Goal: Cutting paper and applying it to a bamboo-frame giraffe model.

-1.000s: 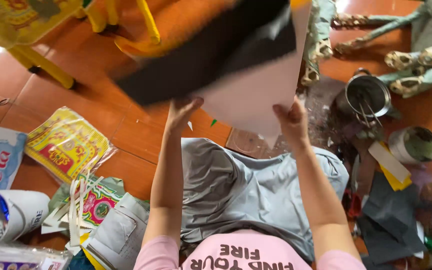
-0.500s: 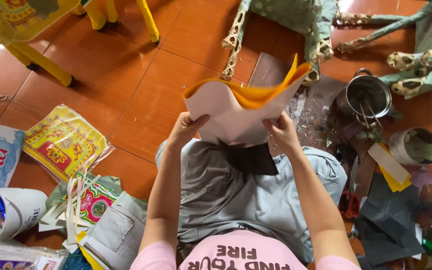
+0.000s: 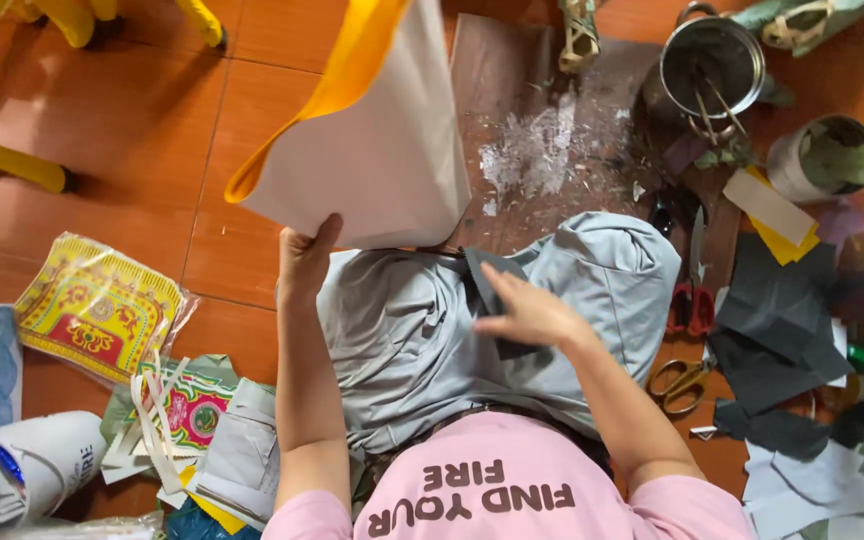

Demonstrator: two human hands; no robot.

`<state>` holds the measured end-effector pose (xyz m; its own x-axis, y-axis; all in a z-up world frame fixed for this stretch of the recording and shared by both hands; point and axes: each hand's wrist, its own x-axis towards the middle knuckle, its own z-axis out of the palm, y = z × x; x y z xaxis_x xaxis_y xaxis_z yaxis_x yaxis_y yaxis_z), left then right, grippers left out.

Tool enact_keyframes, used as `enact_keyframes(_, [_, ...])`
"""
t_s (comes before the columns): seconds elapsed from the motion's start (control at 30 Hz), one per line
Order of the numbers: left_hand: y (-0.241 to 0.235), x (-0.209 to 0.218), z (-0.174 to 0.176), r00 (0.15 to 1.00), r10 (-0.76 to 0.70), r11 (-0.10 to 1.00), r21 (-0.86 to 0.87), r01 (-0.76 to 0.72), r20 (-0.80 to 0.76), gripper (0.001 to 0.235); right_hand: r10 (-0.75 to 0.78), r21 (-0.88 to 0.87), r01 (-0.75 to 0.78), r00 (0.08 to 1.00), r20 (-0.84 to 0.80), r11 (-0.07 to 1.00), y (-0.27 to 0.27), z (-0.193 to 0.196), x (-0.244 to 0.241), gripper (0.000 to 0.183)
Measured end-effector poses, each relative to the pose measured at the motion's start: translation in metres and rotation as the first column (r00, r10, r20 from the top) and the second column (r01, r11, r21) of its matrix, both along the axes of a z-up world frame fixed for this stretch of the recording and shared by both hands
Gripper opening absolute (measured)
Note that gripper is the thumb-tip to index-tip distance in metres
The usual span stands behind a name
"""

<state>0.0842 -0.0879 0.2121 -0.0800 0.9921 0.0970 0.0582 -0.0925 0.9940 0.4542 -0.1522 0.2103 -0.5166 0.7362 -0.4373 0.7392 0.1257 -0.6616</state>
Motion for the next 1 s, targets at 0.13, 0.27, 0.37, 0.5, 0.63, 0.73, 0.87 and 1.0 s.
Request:
enact_keyframes(0.13, [-0.003, -0.006, -0.008, 0.999, 0.009, 1.000, 0.023, -0.010, 0.048, 0.015, 0.145, 0.020, -0.166, 0.909, 0.391, 0.986, -0.036, 0.051, -0.019, 0.119])
enact_keyframes(0.27, [-0.006, -0.001, 0.002, 0.997, 0.020, 0.999, 0.044, -0.023, 0.068, 0.017, -0.018, 0.345, -0.188, 0.856, 0.516, 0.920, -0.067, -0.032, 0.006, 0.098])
enact_keyframes(0.37, [-0.001, -0.008, -0.001, 0.996, 0.009, 0.997, 0.074, -0.016, 0.092, 0.014, -0.191, 0.536, -0.021, 0.922, 0.338, 0.844, -0.071, -0.046, 0.020, 0.082])
enact_keyframes(0.5, [-0.002, -0.002, 0.005, 0.984, 0.054, 0.997, 0.046, -0.062, 0.170, 0.010, -0.293, 0.317, 0.234, 0.944, 0.152, 0.919, -0.066, -0.032, 0.027, 0.082])
enact_keyframes(0.63, [-0.014, -0.011, -0.009, 0.987, 0.056, 0.998, 0.012, -0.058, 0.148, 0.009, -0.579, -0.012, 0.579, 0.813, -0.066, 0.815, -0.078, -0.028, 0.052, 0.060])
enact_keyframes(0.73, [-0.014, -0.011, 0.003, 0.999, 0.041, 0.988, 0.150, -0.038, -0.013, 0.010, -0.623, -0.003, 0.739, 0.566, -0.540, 0.674, -0.102, 0.000, 0.128, 0.040])
enact_keyframes(0.87, [-0.017, -0.013, 0.007, 0.981, 0.118, 0.991, 0.044, -0.126, 0.152, 0.014, -0.866, -0.152, 0.914, 0.289, -0.409, 0.377, -0.169, 0.006, 0.274, 0.044])
enact_keyframes(1.0, [-0.018, -0.019, 0.003, 0.988, 0.109, 0.992, 0.045, -0.115, 0.105, 0.020, -0.977, -0.273, 0.939, 0.212, -0.024, 0.211, -0.302, -0.046, 0.389, 0.039])
